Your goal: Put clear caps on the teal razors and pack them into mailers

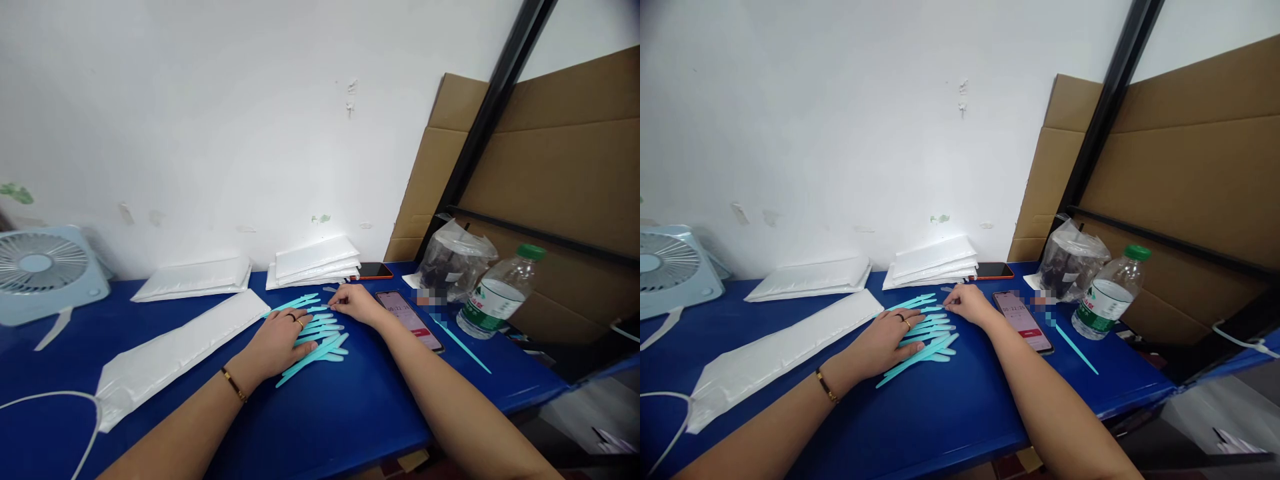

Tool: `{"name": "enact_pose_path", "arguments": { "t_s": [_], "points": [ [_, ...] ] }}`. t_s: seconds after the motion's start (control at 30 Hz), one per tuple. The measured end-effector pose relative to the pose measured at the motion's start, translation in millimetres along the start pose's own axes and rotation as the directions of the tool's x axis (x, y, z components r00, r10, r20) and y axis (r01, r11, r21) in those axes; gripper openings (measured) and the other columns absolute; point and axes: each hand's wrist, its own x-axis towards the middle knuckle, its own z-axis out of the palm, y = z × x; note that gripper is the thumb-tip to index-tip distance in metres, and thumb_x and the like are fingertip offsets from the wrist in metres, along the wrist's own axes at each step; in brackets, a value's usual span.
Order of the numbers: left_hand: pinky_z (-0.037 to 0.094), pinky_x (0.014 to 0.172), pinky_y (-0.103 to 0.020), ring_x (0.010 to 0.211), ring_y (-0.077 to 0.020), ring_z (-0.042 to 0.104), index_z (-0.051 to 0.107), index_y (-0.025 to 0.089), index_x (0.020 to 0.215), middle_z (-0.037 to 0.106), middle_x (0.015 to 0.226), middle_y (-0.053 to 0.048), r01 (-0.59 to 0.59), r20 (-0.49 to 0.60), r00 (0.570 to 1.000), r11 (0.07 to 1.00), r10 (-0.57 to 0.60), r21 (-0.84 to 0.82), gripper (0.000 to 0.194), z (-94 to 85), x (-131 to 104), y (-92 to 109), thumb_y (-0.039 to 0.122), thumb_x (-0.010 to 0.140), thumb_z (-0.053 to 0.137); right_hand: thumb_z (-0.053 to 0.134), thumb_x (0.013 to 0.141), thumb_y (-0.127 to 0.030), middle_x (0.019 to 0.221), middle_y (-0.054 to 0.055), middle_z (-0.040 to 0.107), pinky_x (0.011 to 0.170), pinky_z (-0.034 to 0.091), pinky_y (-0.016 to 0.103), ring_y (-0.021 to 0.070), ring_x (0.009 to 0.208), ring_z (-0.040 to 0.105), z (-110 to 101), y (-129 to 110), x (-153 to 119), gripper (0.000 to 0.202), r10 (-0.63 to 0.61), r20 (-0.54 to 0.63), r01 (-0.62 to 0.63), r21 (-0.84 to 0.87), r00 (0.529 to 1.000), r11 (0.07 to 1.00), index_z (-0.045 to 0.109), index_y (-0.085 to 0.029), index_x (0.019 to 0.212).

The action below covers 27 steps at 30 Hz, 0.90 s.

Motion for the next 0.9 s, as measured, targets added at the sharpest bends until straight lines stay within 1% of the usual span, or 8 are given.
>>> {"name": "enact_pose_path", "arguments": {
  "t_s": [0.1,0.27,0.43,0.57,0.63,0.8,0.9],
  "points": [
    [0.031,0.097,-0.037,0.119,-0.0247,0.041,0.045,0.025,0.127,0.05,0.129,-0.006,-0.011,-0.006,1.0,1.0,0.011,0.004,0.053,0.1,0.2,0.7,0.055,0.085,0.036,0.062,0.074,-0.02,0.078,0.002,0.065,0.06,0.041,0.021,0.011,0.064,0.058,1.6,-1.3,-0.4,0.015,-0.042,0.034,0.042,0.014,0.999,0.999,0.072,-0.022,0.083],
    [0.031,0.096,-0.039,0.117,-0.0258,0.043,0.044,0.026,0.128,0.052,0.127,-0.006,0.018,-0.001,1.0,1.0,-0.018,0.011,0.053,0.9,-0.1,0.0,0.055,0.084,0.037,0.061,0.069,-0.012,0.077,0.002,0.065,0.062,0.041,0.021,0.0118,0.066,0.059,-3.7,1.2,-2.3,0.016,-0.056,0.008,0.056,-0.09,0.998,0.994,0.072,-0.019,0.077],
    [0.032,0.095,-0.04,0.116,-0.0266,0.044,0.045,0.026,0.127,0.052,0.127,-0.006,0.024,-0.008,1.0,1.0,-0.024,0.017,0.052,-1.1,-0.8,1.8,0.056,0.084,0.039,0.06,0.071,-0.015,0.079,0.002,0.065,0.06,0.041,0.02,0.0114,0.065,0.058,-6.4,-4.0,-4.3,0.016,-0.098,0.054,0.104,-0.109,0.994,0.989,0.072,-0.02,0.079],
    [0.033,0.094,-0.04,0.114,-0.0267,0.046,0.044,0.026,0.127,0.053,0.126,-0.006,0.04,0.01,0.999,0.999,-0.04,0.01,0.053,-4.1,-0.8,3.3,0.056,0.084,0.039,0.06,0.068,-0.009,0.075,0.003,0.065,0.061,0.041,0.02,0.0119,0.064,0.058,-11.4,-7.0,-5.8,0.015,-0.092,0.052,0.1,-0.166,0.994,0.981,0.072,-0.017,0.073],
    [0.033,0.094,-0.039,0.114,-0.0264,0.046,0.045,0.025,0.127,0.055,0.124,-0.006,0.046,0.011,0.999,0.999,-0.046,0.004,0.055,-4.9,-1.0,3.2,0.057,0.083,0.039,0.06,0.068,-0.009,0.074,0.003,0.065,0.062,0.042,0.02,0.0121,0.065,0.058,-12.5,-7.9,-6.0,0.014,-0.102,0.058,0.111,-0.179,0.993,0.978,0.071,-0.017,0.072],
    [0.036,0.092,-0.036,0.113,-0.025,0.046,0.044,0.024,0.128,0.055,0.124,-0.006,0.006,0.01,1.0,1.0,-0.006,-0.029,0.056,-3.5,-1.4,2.2,0.058,0.084,0.037,0.06,0.074,-0.015,0.079,0.003,0.065,0.064,0.043,0.021,0.012,0.069,0.06,-5.5,-11.5,-4.8,0.014,-0.155,0.088,0.164,-0.105,0.984,0.981,0.072,-0.019,0.079],
    [0.035,0.093,-0.036,0.113,-0.0245,0.046,0.043,0.025,0.129,0.054,0.124,-0.005,-0.017,0.011,1.0,0.999,0.017,-0.041,0.055,-2.1,-1.2,3.0,0.056,0.084,0.037,0.06,0.075,-0.016,0.08,0.002,0.065,0.062,0.043,0.02,0.0117,0.068,0.06,-1.7,-13.4,-4.7,0.014,-0.16,0.086,0.165,-0.057,0.983,0.985,0.072,-0.019,0.08]
  ]
}}
